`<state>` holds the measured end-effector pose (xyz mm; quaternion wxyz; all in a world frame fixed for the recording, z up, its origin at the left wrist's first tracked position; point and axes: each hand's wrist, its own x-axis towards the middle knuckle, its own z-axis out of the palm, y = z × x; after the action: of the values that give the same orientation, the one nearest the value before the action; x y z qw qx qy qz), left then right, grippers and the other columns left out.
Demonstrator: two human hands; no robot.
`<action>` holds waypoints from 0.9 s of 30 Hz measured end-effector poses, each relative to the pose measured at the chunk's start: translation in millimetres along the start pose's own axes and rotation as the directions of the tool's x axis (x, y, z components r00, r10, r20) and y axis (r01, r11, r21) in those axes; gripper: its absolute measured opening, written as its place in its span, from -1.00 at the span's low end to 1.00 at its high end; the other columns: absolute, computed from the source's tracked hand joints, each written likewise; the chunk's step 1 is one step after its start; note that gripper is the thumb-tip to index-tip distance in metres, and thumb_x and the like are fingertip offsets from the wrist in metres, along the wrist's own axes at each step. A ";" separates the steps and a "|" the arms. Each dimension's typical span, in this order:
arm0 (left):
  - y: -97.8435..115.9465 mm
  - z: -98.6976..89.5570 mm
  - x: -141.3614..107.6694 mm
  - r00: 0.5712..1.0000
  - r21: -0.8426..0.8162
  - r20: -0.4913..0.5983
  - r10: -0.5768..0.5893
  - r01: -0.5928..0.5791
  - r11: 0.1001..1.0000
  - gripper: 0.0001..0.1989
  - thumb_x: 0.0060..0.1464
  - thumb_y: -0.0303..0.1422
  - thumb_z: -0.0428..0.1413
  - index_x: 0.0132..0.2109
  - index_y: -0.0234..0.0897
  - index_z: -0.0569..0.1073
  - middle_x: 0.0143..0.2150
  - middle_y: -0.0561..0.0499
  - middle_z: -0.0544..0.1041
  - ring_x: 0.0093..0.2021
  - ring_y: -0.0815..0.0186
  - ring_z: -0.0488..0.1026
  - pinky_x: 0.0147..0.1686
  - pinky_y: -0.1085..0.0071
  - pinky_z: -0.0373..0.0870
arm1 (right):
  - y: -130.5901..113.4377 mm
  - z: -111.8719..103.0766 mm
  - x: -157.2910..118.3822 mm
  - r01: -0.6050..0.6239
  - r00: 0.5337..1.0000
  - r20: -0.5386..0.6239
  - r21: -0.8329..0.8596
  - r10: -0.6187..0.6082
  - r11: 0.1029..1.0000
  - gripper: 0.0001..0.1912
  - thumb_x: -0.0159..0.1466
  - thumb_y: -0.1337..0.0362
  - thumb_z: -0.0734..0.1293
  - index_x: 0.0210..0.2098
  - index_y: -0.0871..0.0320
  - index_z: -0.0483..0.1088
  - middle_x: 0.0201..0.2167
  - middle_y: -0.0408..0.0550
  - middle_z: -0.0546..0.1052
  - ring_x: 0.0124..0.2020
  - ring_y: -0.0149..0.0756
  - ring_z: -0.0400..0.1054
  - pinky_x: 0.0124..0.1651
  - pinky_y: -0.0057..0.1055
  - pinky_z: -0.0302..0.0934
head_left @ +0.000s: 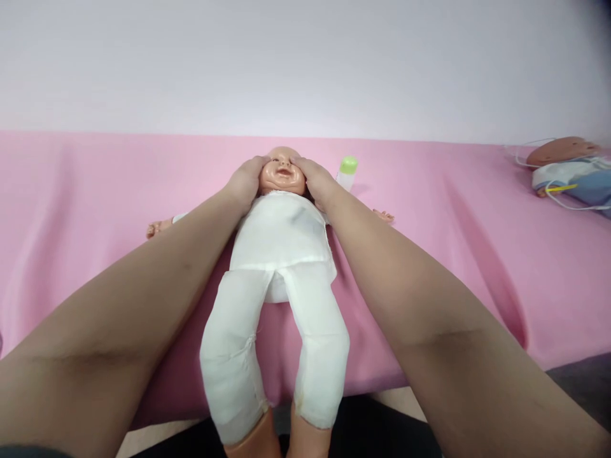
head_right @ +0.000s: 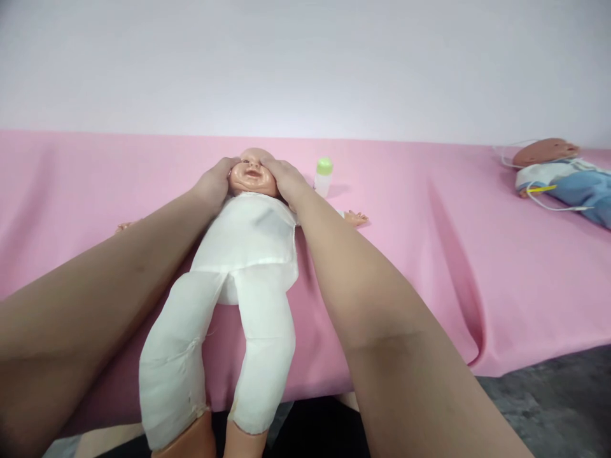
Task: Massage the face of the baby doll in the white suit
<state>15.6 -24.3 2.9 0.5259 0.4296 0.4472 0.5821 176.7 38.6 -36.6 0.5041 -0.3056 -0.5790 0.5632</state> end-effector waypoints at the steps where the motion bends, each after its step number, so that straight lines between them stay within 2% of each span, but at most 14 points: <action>1: 0.8 0.1 -0.6 1.000 0.009 0.006 -0.002 0.002 1.000 -0.62 0.11 -0.03 0.19 -0.14 -0.27 0.52 -0.26 -0.11 0.63 -0.13 -0.02 0.65 -0.08 0.12 0.63 | -3.3 1.9 -2.1 -0.026 1.000 0.009 0.002 0.026 1.000 -0.45 0.24 -0.22 0.41 -0.11 0.13 0.60 -0.25 -0.04 0.61 -0.03 -0.02 0.59 0.16 0.01 0.44; 8: 0.1 -5.4 4.0 0.998 0.059 0.057 0.016 -0.020 0.998 -0.63 0.08 -0.04 0.18 -0.16 -0.25 0.56 -0.25 -0.09 0.65 -0.16 0.01 0.64 -0.09 0.14 0.61 | -13.0 10.2 -7.9 -0.058 0.998 -0.038 0.010 0.059 0.998 -0.51 0.22 -0.17 0.43 -0.12 0.10 0.59 -0.25 -0.06 0.66 -0.08 -0.08 0.59 0.15 -0.10 0.44; 16: -5.9 -11.0 13.9 0.997 0.012 0.078 0.015 -0.016 1.000 -0.62 0.05 -0.04 0.21 -0.15 -0.25 0.55 -0.25 -0.13 0.66 -0.18 0.00 0.62 -0.09 0.12 0.58 | -15.0 13.5 -11.1 -0.144 0.985 -0.091 0.042 0.147 0.989 -0.47 0.19 -0.16 0.44 -0.06 0.11 0.55 -0.19 -0.05 0.68 -0.12 -0.13 0.59 0.09 -0.15 0.45; 22: -5.6 -10.8 13.5 0.997 0.013 0.080 0.023 -0.024 1.000 -0.61 0.06 -0.04 0.19 -0.14 -0.26 0.54 -0.23 -0.12 0.65 -0.18 0.03 0.62 -0.07 0.13 0.57 | -16.4 14.0 -12.0 -0.104 0.993 -0.050 0.045 0.107 0.994 -0.50 0.20 -0.15 0.44 -0.09 0.12 0.56 -0.18 -0.02 0.67 -0.11 -0.10 0.59 0.14 -0.12 0.42; 27: -6.1 -11.2 13.6 0.996 0.013 0.086 0.027 -0.028 1.000 -0.60 0.06 -0.03 0.19 -0.13 -0.27 0.53 -0.23 -0.11 0.66 -0.20 0.05 0.61 -0.08 0.16 0.56 | -18.0 14.1 -13.0 -0.104 0.989 -0.100 0.023 0.106 0.994 -0.51 0.21 -0.14 0.43 -0.10 0.12 0.55 -0.21 -0.03 0.67 -0.13 -0.11 0.58 0.13 -0.10 0.42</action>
<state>5.0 -11.2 -5.3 0.5333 0.4641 0.4225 0.5672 171.4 18.5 -20.5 0.5051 -0.3593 -0.5308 0.5779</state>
